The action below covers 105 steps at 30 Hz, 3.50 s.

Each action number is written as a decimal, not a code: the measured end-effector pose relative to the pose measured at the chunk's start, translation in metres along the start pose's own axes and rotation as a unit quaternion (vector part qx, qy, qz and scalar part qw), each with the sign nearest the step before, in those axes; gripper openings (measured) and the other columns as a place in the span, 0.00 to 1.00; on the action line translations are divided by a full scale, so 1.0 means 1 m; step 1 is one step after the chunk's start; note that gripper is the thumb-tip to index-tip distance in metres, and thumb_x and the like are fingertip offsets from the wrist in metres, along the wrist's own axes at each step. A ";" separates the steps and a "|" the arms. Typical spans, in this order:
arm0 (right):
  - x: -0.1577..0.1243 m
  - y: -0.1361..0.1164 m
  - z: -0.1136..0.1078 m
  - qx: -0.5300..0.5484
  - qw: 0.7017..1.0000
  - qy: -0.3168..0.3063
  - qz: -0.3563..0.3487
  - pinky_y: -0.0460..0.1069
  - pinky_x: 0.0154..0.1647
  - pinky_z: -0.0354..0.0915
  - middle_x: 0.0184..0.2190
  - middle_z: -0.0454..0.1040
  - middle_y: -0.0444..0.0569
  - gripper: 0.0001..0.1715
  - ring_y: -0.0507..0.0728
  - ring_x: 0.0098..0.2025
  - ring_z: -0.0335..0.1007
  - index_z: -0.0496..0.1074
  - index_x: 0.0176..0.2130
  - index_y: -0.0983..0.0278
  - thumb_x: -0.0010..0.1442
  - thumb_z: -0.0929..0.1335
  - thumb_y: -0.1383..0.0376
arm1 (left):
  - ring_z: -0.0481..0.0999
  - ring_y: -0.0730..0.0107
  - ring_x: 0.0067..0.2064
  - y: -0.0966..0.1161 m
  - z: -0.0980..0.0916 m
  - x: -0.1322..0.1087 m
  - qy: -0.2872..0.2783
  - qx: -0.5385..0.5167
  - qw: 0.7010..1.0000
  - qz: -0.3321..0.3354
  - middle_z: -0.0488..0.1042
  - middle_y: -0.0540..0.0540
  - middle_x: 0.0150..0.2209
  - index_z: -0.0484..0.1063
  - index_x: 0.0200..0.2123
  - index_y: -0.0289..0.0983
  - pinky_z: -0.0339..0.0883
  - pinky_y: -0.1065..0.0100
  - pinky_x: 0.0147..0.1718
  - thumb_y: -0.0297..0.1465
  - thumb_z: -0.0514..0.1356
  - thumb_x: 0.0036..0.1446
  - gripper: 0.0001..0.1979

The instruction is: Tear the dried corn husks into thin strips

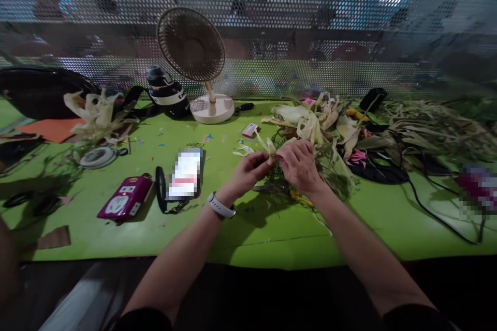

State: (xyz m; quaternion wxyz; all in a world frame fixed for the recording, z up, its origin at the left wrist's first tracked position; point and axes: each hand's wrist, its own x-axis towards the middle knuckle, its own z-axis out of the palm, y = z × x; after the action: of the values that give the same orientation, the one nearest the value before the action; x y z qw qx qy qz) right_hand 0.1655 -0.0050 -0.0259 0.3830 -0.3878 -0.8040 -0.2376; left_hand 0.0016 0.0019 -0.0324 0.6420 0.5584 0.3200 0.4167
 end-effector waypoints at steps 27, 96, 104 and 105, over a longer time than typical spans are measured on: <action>-0.002 -0.022 0.014 0.318 0.892 0.031 0.321 0.48 0.31 0.65 0.28 0.70 0.46 0.10 0.54 0.29 0.68 0.64 0.42 0.62 0.62 0.63 0.59 | 0.60 0.78 0.27 -0.009 0.009 -0.001 0.097 0.024 0.992 0.084 0.64 0.53 0.25 0.69 0.31 0.36 0.56 0.74 0.25 0.43 0.63 0.51 0.15; 0.006 0.016 -0.023 0.570 0.727 -0.204 0.325 0.45 0.23 0.56 0.24 0.64 0.41 0.15 0.48 0.22 0.56 0.67 0.33 0.63 0.57 0.68 0.53 | 0.71 0.80 0.21 0.005 0.000 -0.001 -0.018 0.036 0.998 -0.045 0.71 0.51 0.26 0.67 0.31 0.34 0.58 0.79 0.15 0.38 0.62 0.52 0.12; 0.007 0.011 -0.015 0.492 0.778 -0.246 0.303 0.45 0.29 0.57 0.26 0.66 0.42 0.11 0.50 0.27 0.59 0.68 0.32 0.64 0.58 0.67 0.58 | 0.71 0.77 0.24 0.003 0.000 0.000 -0.025 0.085 0.996 -0.024 0.68 0.53 0.23 0.68 0.31 0.34 0.65 0.76 0.19 0.31 0.62 0.50 0.07; 0.007 0.012 -0.016 0.489 0.775 -0.252 0.310 0.45 0.28 0.56 0.25 0.66 0.42 0.11 0.49 0.26 0.58 0.68 0.32 0.65 0.58 0.67 0.58 | 0.71 0.76 0.25 0.005 0.000 -0.001 -0.039 0.085 0.995 -0.029 0.69 0.52 0.25 0.68 0.33 0.33 0.66 0.76 0.20 0.30 0.62 0.50 0.08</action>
State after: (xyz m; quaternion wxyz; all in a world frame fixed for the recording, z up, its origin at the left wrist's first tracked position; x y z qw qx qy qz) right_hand 0.1790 -0.0055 -0.0098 0.3575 -0.4226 -0.7159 0.4255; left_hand 0.0000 0.0014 -0.0280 0.6161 0.6169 0.3452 0.3475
